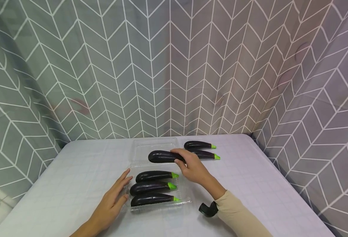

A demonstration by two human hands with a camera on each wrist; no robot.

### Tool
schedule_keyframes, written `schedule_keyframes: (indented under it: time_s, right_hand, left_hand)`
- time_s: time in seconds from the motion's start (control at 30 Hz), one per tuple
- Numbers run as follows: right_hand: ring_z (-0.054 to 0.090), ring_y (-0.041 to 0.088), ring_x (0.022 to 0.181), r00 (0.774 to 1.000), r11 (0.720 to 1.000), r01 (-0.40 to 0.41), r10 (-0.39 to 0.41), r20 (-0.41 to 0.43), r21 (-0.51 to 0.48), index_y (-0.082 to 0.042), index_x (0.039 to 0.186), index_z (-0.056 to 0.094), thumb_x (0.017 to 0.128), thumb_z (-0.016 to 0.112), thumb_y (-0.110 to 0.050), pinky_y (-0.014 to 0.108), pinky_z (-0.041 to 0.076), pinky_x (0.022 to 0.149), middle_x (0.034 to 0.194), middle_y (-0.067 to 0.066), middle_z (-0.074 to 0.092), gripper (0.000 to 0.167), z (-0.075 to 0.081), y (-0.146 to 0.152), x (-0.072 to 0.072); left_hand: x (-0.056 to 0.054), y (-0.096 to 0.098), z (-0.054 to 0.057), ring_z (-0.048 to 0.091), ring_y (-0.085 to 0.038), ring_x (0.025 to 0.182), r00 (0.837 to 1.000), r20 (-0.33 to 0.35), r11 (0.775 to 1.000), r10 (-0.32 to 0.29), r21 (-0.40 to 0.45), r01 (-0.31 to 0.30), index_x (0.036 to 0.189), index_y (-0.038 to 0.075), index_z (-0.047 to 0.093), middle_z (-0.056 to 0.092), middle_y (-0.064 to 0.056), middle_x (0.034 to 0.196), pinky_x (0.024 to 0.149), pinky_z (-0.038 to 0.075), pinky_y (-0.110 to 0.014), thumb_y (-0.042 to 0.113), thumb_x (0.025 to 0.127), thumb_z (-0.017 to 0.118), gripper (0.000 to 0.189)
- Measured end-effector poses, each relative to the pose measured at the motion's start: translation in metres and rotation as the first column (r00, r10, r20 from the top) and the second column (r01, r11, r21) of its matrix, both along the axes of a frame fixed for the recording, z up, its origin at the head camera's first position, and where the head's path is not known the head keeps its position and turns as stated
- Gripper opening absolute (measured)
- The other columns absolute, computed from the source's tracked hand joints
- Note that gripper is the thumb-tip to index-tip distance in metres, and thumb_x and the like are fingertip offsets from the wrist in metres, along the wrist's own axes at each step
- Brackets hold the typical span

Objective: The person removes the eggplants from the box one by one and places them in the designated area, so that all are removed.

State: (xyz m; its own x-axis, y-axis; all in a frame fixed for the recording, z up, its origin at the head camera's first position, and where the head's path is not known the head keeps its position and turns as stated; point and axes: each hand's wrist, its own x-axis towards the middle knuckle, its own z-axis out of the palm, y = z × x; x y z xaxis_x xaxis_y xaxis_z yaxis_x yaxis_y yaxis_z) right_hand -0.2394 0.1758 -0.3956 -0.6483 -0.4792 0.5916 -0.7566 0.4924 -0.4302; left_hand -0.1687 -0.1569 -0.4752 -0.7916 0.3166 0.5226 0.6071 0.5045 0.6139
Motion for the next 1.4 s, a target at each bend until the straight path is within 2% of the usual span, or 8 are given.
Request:
schedule_keyframes:
  time_s: [0.3, 0.67, 1.03, 1.4]
  right_hand:
    - [0.06, 0.032, 0.128, 0.998, 0.998, 0.066, -0.066, -0.012, 0.022, -0.001, 0.136, 0.063, 0.099, 0.067, -0.001, 0.053, 0.051, 0.101, 0.136, 0.012, 0.066, 0.037, -0.001, 0.019, -0.002]
    - [0.067, 0.031, 0.116, 0.991, 0.991, 0.133, -0.133, 0.01, 0.028, 0.0, 0.136, 0.063, 0.098, 0.067, 0.002, 0.052, 0.056, 0.088, 0.135, 0.014, 0.066, 0.039, -0.004, 0.04, -0.005]
    - [0.065, 0.037, 0.117, 0.977, 0.977, 0.21, -0.211, 0.038, 0.023, -0.001, 0.135, 0.064, 0.097, 0.067, 0.005, 0.058, 0.053, 0.093, 0.131, 0.017, 0.067, 0.039, -0.007, 0.057, -0.007]
    - [0.064, 0.04, 0.117, 0.959, 0.962, 0.272, -0.274, 0.071, 0.035, -0.002, 0.134, 0.064, 0.097, 0.066, 0.006, 0.06, 0.051, 0.094, 0.128, 0.02, 0.068, 0.039, -0.015, 0.072, -0.008]
  left_hand:
    - [0.0, -0.001, -0.001, 0.03, -0.029, 0.152, 1.0, -0.013, 1.0, -0.004, -0.009, 0.004, 0.153, 0.005, 0.048, 0.026, 0.0, 0.17, 0.118, 0.015, -0.016, -0.002, 0.092, 0.061, 0.062]
    - [0.001, 0.0, -0.001, 0.029, -0.027, 0.152, 1.0, 0.016, 1.0, -0.001, -0.005, 0.001, 0.153, 0.005, 0.048, 0.025, 0.001, 0.17, 0.118, 0.014, -0.015, -0.002, 0.092, 0.061, 0.062]
    - [0.001, -0.001, -0.001, 0.03, -0.028, 0.151, 1.0, -0.003, 1.0, -0.004, 0.003, 0.004, 0.152, 0.004, 0.049, 0.026, 0.0, 0.169, 0.117, 0.015, -0.014, -0.003, 0.091, 0.061, 0.062]
    - [0.0, -0.001, 0.0, 0.029, -0.028, 0.152, 1.0, 0.007, 1.0, -0.005, 0.0, 0.005, 0.152, 0.003, 0.049, 0.026, 0.0, 0.17, 0.117, 0.014, -0.014, -0.002, 0.092, 0.061, 0.061]
